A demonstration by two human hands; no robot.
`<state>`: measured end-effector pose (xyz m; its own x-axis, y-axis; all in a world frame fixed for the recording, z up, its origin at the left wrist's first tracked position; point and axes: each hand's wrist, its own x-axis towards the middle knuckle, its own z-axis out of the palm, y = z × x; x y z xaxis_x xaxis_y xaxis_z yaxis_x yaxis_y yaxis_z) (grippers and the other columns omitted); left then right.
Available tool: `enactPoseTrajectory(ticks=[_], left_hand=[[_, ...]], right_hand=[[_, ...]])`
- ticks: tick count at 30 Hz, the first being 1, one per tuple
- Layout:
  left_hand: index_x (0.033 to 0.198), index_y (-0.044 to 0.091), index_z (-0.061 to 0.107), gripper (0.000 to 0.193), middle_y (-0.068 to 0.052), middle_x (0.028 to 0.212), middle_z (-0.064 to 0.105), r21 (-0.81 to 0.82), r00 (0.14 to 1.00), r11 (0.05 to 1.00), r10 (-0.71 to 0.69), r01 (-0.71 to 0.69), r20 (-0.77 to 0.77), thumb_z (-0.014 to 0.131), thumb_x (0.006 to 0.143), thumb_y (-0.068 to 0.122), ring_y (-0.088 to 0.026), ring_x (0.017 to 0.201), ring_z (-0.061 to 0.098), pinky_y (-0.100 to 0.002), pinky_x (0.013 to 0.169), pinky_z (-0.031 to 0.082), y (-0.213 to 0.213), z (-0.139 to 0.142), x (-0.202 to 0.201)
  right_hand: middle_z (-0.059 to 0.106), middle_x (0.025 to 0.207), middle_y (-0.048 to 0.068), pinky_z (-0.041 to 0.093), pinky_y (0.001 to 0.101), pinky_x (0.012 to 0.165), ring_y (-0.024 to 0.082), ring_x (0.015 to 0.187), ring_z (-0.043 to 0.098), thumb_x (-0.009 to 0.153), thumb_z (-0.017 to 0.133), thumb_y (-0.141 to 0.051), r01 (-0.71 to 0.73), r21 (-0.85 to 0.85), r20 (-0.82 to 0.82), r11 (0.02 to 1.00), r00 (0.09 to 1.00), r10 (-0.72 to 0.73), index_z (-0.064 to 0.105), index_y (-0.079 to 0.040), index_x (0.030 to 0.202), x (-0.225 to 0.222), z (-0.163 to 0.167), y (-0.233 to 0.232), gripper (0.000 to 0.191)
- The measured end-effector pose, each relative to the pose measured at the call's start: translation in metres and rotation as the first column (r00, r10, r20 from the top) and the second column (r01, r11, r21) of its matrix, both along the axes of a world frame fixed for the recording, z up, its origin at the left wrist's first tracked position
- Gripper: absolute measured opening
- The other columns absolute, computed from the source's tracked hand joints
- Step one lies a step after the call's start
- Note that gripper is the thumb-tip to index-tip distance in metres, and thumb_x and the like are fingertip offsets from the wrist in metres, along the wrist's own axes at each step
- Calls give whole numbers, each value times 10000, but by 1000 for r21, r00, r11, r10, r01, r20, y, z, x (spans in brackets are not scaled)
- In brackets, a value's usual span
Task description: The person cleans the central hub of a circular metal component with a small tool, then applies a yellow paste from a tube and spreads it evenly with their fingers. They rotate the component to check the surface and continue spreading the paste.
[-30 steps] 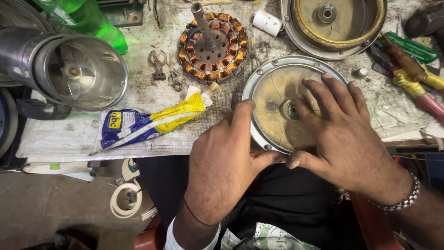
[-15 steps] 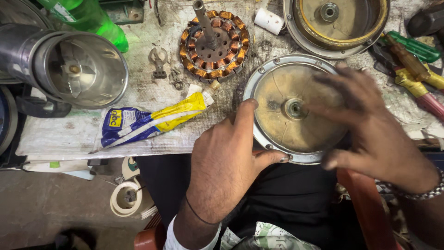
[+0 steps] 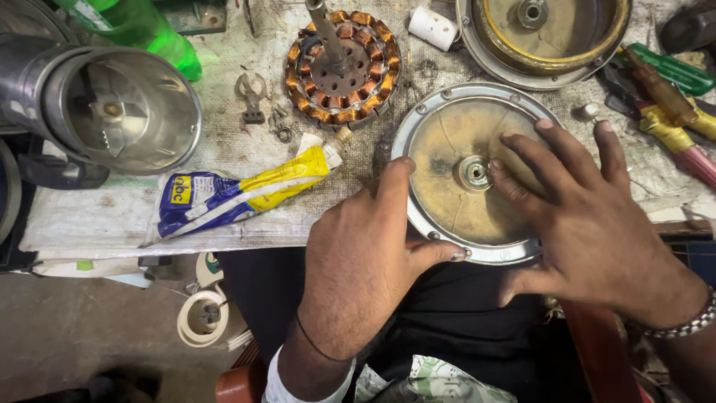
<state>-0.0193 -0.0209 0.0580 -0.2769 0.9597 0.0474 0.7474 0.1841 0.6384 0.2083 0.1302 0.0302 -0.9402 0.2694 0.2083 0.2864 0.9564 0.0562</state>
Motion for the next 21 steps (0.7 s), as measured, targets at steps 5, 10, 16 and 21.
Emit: enactPoseTrajectory(ticks=[5,10,16,21], left_hand=[[1341,59,465,921,-181,825,707,-12,1000,1000,-3,3,-1,888,655,504,-391,809,718,-511,660,547,0,1,1],[1339,69,469,920,-183,820,704,-50,1000,999,5,-6,-10,891,653,514,-391,807,717,-506,663,549,0,1,1],[1329,47,468,932,-185,802,702,-36,1000,999,2,-2,-15,892,643,514,-390,797,717,-507,660,549,1,2,1],[1335,56,476,922,-179,800,703,-26,1000,1000,8,-9,-13,892,651,513,-397,795,713,-512,652,542,-1,1,1]], right_hand=[[366,1555,236,125,796,1169,417,1487,270,807,138,-986,-24,68,3,997,1000,24,569,1,1267,0,5,-6,1171],[371,1543,231,116,787,1182,446,1472,278,801,158,-994,10,32,-22,999,1000,-9,672,-13,1109,3,17,-3,1149],[382,1560,231,101,783,1186,470,1467,290,786,179,-1012,4,-39,-40,999,999,-6,541,-83,1403,-5,15,6,1172],[412,1543,242,156,796,1167,483,1443,324,770,196,-1010,44,24,-37,999,998,-43,531,-63,1433,-5,11,3,1203]])
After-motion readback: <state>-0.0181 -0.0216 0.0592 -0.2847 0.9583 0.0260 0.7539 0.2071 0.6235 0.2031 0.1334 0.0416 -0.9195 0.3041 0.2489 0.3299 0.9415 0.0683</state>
